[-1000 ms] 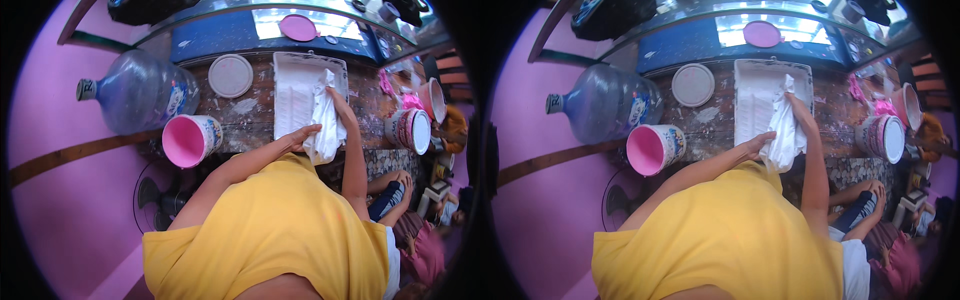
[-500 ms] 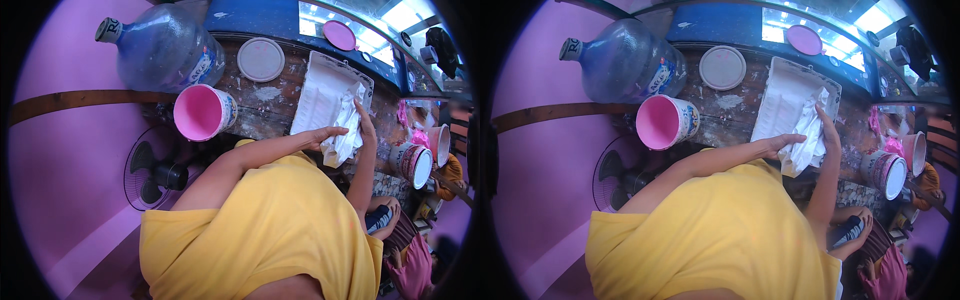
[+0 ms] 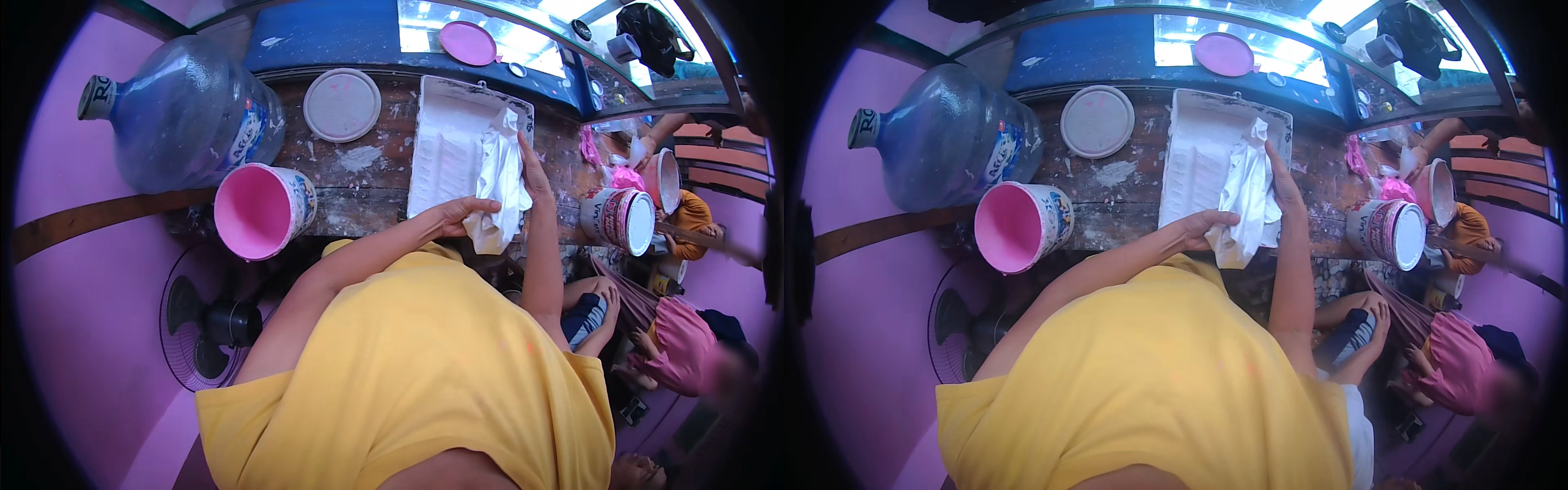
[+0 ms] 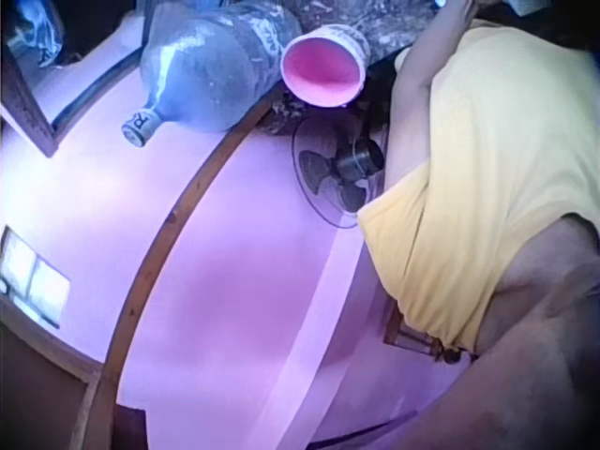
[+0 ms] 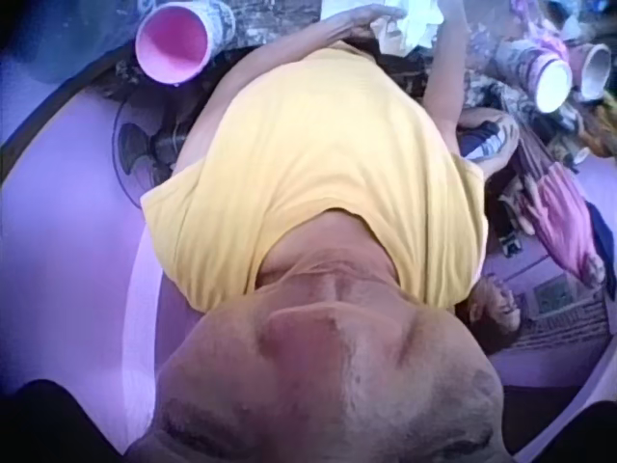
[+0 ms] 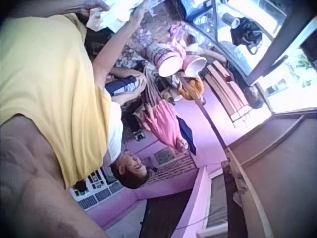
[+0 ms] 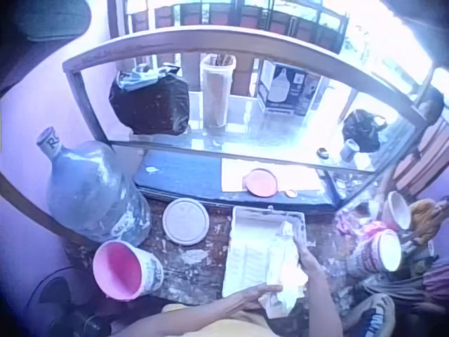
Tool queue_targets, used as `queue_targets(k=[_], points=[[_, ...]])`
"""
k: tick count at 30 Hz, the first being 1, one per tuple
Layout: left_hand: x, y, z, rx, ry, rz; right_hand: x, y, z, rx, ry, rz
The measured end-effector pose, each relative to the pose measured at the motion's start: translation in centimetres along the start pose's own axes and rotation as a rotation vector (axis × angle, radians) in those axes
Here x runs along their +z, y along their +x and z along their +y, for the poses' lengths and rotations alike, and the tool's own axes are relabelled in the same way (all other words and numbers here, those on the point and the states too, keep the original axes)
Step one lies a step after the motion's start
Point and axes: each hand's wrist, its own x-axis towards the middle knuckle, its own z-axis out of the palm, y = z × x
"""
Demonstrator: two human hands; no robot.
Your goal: The person handles a white plastic sheet, pours liquid from a small bottle into a paint tray containing white paint, and then stirs the mixture with a brush.
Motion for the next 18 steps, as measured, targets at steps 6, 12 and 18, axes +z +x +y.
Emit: queue_targets(k=[6,12,18], points=[[-1.4,1.3,0.3,-0.045,-0.024,-0.006,0.6,-1.0,0.7,0.063,0.057,-0.021],[0.6,2.0,1.4,-0.018,0.118,0.003,0.4,-0.5,0.4,0.100,0.134,-0.012],[-0.7,3.4,1.4,-0.092,0.188,0.078,-2.3,0.7,1.2,0.090,0.105,-0.034]])
